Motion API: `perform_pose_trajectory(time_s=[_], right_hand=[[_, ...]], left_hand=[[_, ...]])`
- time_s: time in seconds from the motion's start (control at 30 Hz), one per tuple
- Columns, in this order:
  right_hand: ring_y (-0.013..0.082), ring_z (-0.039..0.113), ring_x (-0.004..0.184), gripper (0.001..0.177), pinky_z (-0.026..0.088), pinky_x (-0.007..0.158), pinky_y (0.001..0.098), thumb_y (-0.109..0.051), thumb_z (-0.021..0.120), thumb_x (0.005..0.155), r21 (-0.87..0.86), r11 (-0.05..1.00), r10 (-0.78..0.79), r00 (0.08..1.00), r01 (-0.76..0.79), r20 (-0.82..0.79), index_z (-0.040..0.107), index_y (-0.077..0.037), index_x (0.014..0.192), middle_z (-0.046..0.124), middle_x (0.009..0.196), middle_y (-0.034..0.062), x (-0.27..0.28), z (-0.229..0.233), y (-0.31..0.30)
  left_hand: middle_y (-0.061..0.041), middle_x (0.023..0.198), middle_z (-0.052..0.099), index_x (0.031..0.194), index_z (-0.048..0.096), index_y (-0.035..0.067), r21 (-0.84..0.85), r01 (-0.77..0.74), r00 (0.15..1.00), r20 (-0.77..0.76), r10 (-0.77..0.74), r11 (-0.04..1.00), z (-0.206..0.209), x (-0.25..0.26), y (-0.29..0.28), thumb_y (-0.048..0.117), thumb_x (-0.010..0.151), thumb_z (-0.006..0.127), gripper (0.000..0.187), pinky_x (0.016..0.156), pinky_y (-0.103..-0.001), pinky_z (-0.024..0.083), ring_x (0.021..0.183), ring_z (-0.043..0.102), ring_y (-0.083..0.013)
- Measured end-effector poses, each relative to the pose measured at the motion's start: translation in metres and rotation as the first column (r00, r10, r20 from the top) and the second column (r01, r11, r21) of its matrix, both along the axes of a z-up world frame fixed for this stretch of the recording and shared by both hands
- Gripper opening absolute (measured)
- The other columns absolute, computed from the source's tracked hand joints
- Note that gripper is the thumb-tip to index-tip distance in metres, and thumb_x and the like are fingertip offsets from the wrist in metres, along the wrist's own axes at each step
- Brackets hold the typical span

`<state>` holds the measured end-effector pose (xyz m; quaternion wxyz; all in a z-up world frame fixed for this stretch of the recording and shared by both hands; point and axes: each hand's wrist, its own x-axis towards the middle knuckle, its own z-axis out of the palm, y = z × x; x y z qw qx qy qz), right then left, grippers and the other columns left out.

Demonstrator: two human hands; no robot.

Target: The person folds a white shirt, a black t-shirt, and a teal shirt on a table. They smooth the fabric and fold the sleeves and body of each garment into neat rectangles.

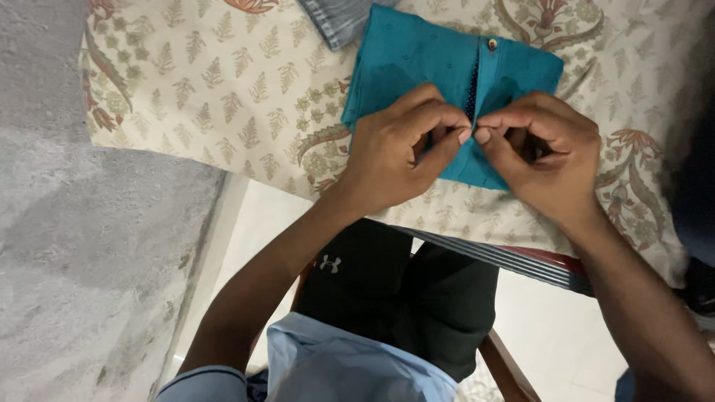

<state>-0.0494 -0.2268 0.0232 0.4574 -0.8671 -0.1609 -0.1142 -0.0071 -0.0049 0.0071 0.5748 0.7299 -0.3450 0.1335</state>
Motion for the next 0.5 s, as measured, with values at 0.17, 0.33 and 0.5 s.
perform_pose_trajectory(time_s=[0.17, 0.33, 0.5], right_hand=[[0.0011, 0.054, 0.064, 0.013, 0.040, 0.055, 0.0168, 0.003, 0.081, 0.104, -0.038, 0.999, 0.038, 0.998, -0.035, 0.059, 0.073, -0.003, 0.113, 0.068, 0.100, 0.0064, 0.001, -0.003, -0.001], [0.0011, 0.054, 0.063, 0.013, 0.039, 0.054, 0.0165, 0.003, 0.083, 0.104, -0.056, 0.998, 0.016, 0.998, -0.013, 0.056, 0.072, -0.001, 0.111, 0.068, 0.100, 0.0071, 0.000, -0.001, 0.001], [0.0023, 0.056, 0.065, 0.022, 0.042, 0.055, 0.0165, 0.003, 0.083, 0.097, -0.076, 0.997, 0.000, 0.994, 0.009, 0.113, 0.067, 0.003, 0.113, 0.063, 0.108, 0.0116, 0.001, 0.009, 0.004]], left_hand=[[0.000, 0.095, 0.063, 0.107, 0.069, 0.008, 0.000, 0.023, 1.000, -0.012, -0.023, 1.000, -0.002, 0.001, 0.000, 0.012, 0.104, 0.074, 0.007, 0.056, -0.023, 0.049, 0.072, 0.065, -0.0057], [0.000, 0.097, 0.063, 0.109, 0.069, 0.008, -0.036, 0.053, 0.999, -0.007, -0.053, 0.998, -0.001, 0.002, 0.000, 0.012, 0.106, 0.074, 0.007, 0.054, -0.021, 0.048, 0.074, 0.066, -0.0057], [0.001, 0.091, 0.062, 0.106, 0.072, 0.008, -0.001, 0.056, 0.996, -0.064, -0.056, 0.998, 0.006, -0.001, 0.001, 0.010, 0.102, 0.076, 0.006, 0.053, -0.024, 0.043, 0.065, 0.059, -0.0056]])
